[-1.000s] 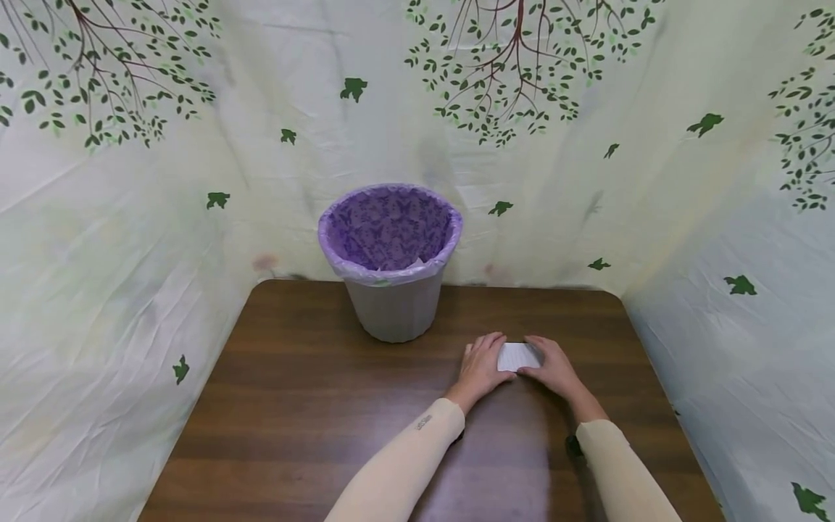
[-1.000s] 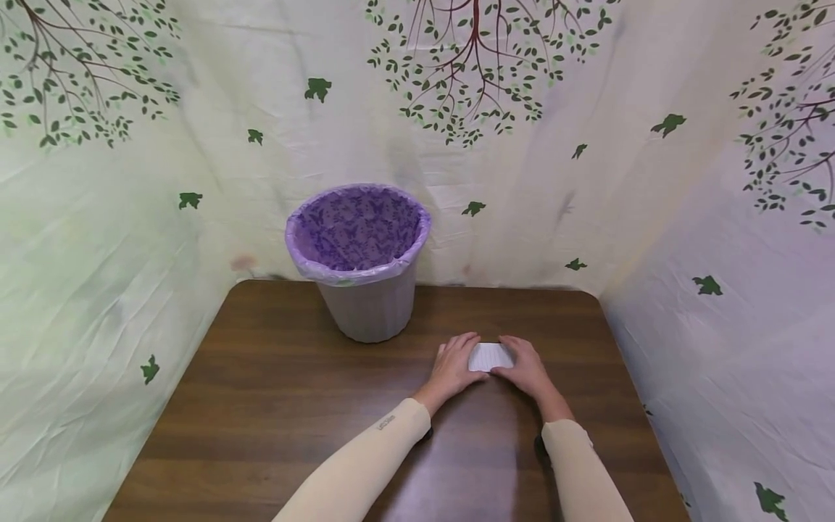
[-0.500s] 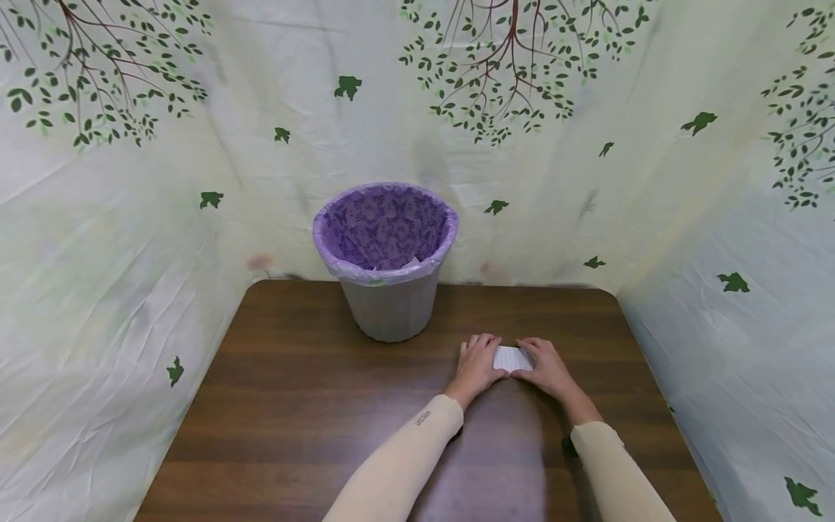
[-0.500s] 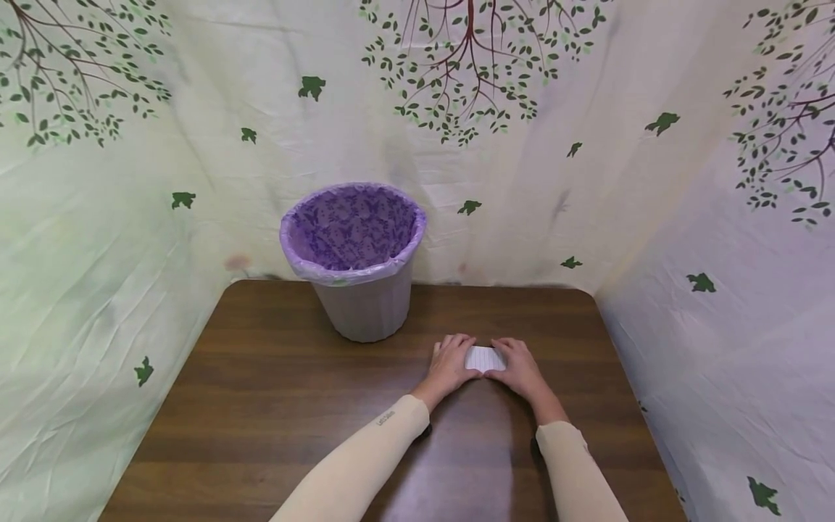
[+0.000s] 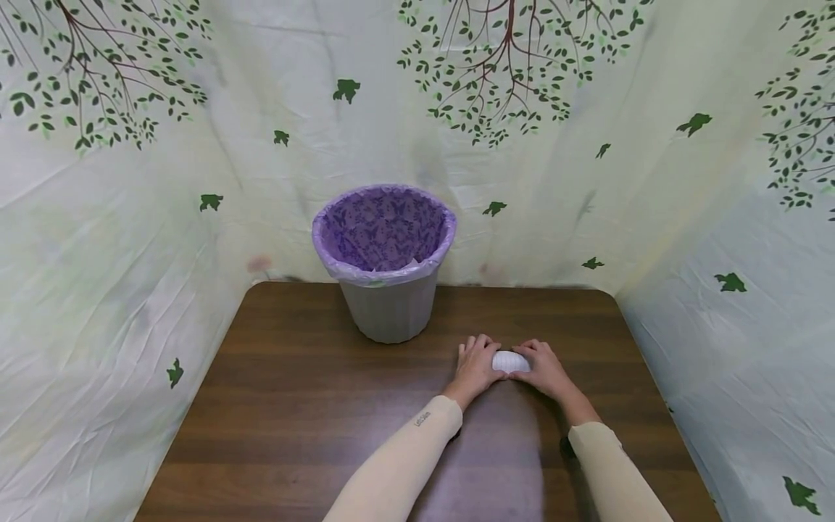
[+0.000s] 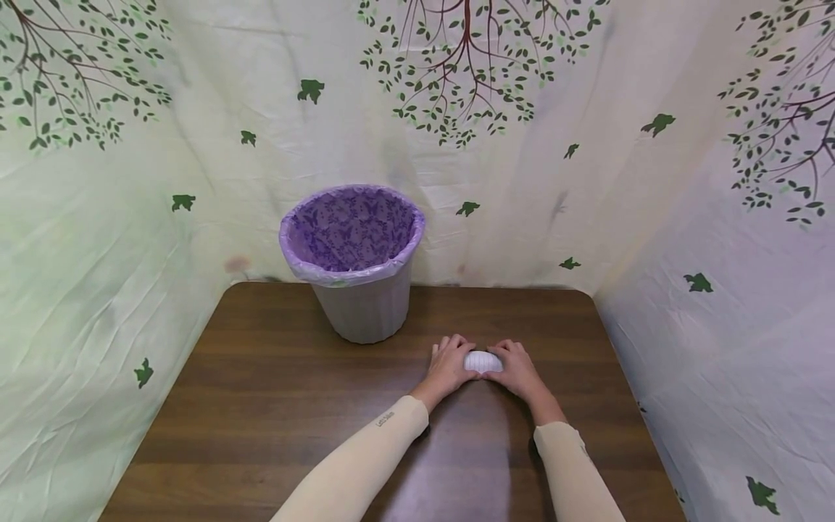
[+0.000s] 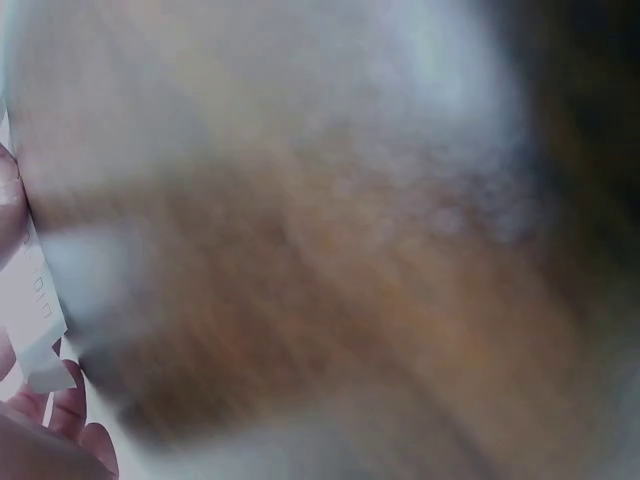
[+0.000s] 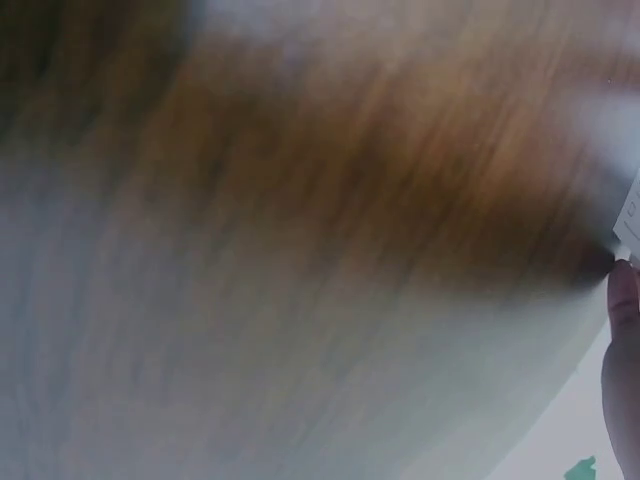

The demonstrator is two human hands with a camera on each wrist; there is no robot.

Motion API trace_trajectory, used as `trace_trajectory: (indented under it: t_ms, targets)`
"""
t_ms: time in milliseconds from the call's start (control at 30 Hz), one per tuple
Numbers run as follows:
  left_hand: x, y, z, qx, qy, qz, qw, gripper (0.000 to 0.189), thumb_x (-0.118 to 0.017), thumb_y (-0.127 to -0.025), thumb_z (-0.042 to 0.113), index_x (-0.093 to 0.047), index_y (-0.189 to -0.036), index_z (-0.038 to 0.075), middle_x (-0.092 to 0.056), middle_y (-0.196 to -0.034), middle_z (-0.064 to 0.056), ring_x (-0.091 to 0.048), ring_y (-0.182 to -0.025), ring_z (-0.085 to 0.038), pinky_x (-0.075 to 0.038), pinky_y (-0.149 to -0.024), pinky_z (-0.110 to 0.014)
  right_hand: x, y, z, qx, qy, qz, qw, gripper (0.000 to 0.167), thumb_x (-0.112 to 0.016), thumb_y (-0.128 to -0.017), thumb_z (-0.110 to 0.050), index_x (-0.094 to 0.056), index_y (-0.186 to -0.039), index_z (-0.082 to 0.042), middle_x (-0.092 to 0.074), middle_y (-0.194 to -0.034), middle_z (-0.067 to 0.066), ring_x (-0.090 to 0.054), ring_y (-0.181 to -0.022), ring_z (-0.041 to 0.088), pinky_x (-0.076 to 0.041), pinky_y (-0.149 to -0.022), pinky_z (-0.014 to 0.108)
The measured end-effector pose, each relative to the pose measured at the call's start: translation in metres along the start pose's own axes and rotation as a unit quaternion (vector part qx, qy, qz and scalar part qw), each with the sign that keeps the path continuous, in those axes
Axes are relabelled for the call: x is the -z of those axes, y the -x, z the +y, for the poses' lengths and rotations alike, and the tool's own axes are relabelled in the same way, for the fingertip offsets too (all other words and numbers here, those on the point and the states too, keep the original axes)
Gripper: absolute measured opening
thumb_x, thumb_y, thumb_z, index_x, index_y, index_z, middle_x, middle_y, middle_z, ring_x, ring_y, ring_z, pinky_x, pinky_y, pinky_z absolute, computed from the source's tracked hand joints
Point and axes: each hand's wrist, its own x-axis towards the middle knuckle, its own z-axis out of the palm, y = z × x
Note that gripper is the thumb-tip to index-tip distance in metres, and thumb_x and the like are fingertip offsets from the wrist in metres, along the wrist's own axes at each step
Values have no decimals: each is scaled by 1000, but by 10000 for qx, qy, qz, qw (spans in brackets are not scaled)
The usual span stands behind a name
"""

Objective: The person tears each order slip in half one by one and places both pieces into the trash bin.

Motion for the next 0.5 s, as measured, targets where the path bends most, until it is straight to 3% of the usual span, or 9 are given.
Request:
trace_trajectory:
  t_ms: [267, 500]
  targets:
    - [1, 1, 1, -37, 95, -13, 9999, 60, -89, -84, 46, -72, -136, 22, -66, -126, 3, -54, -111, -17, -36, -89, -33, 3, 2, -4, -227, -96, -22, 9997, 53, -91, -83, -30, -75, -124, -1, -69, -116, 18, -59, -110, 39, -47, -92, 57]
    - [2, 1, 3, 15, 626, -36, 9980, 53, -86, -86, 48, -75, -130, 21, -72, -122, 3, -59, -107, -18, -34, -85, -33, 1, 3, -3, -229, -299, 74, 9993, 45, -89, -85, -26, -75, -119, -1, -72, -113, 16, -64, -105, 36, -50, -90, 52]
